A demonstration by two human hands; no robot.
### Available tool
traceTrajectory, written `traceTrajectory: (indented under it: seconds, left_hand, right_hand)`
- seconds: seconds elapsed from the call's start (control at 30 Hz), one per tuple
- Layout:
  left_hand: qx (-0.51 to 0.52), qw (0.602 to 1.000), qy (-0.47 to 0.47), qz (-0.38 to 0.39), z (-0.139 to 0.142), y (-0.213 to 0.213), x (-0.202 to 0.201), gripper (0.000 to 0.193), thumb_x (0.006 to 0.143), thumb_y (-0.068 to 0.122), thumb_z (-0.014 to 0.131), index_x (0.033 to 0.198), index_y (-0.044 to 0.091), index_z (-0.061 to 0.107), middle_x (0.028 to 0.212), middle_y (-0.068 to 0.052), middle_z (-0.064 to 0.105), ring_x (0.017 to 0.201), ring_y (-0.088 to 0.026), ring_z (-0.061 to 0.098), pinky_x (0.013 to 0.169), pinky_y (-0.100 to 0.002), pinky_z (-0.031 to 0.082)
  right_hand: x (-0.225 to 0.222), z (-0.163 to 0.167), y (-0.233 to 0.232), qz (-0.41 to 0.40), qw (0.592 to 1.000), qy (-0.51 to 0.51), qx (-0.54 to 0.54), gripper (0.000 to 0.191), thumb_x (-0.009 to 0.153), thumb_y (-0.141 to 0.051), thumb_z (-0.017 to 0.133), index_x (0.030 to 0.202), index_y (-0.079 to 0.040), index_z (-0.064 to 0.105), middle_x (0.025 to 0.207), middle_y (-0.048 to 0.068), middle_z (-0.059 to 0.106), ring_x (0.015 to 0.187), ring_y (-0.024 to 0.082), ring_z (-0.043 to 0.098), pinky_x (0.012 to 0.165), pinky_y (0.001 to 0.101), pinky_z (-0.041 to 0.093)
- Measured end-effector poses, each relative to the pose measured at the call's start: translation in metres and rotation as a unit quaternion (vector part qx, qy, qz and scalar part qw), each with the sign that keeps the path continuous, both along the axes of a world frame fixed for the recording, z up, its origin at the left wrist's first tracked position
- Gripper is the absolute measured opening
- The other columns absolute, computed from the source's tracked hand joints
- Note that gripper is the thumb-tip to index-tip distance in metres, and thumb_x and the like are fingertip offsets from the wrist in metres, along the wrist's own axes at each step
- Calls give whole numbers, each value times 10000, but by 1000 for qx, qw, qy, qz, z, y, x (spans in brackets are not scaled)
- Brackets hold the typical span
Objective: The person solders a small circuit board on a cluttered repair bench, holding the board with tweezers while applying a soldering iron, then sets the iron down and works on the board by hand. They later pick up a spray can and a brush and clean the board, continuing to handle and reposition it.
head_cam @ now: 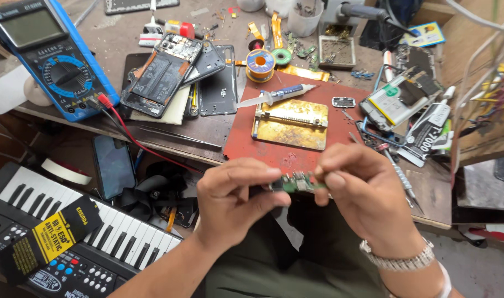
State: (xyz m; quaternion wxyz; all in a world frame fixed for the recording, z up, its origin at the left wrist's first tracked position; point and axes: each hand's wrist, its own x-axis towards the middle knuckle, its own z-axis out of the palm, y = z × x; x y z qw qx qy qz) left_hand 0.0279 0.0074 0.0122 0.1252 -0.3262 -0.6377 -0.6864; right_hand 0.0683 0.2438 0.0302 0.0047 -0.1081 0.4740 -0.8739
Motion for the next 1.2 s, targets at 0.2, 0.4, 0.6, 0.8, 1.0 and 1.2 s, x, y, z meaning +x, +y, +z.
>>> traceTrajectory:
  seconds: [0.2,0.4,0.6,0.8,1.0,1.2]
  left_hand:
    - [67,992,-10,-105,7,-4,9,352,836,90,910,1135,63,726,955,-79,757,799,-137,726,656,-226,543]
    - [72,988,-22,-132,9,-6,4,337,838,93,900,1122,56,722,991,-87,750,811,-166,753,697,-259,627]
    - [73,988,-35,-130,11,-7,5,346,826,118,904,1114,76,718,985,-74,751,796,-149,752,673,-246,624]
    - [73,987,-42,-134,10,-6,8,352,829,124,911,1118,83,716,980,-70,752,795,-148,758,664,-241,625]
    - [66,989,-39,-126,10,-5,8,348,824,130,912,1108,81,717,974,-66,751,789,-142,758,657,-236,625]
    - [68,989,-39,-126,9,-3,8,340,822,137,909,1094,79,714,973,-67,750,790,-144,757,655,-236,626]
  right_hand:
    - [21,7,-1,35,999,-2,-24,132,947,-7,745,1062,19,686,1032,166,613,855,249,652,690,344,574]
    - [17,0,-1,42,998,-13,-46,139,919,14,761,1044,22,703,1022,175,605,850,251,649,680,341,597]
    - [17,-8,-1,42,998,-26,-48,138,919,15,768,1040,12,700,1016,175,604,866,260,642,679,333,595]
    - [18,-10,0,46,997,-27,-54,132,917,19,767,1028,18,697,1012,178,602,840,262,647,674,336,595]
    - [20,-11,0,45,997,-32,-60,131,917,20,766,1025,17,692,1010,179,601,824,260,649,681,339,591]
    - [21,-12,1,46,997,-31,-60,132,917,15,765,1026,14,691,1012,175,599,834,256,650,678,340,589]
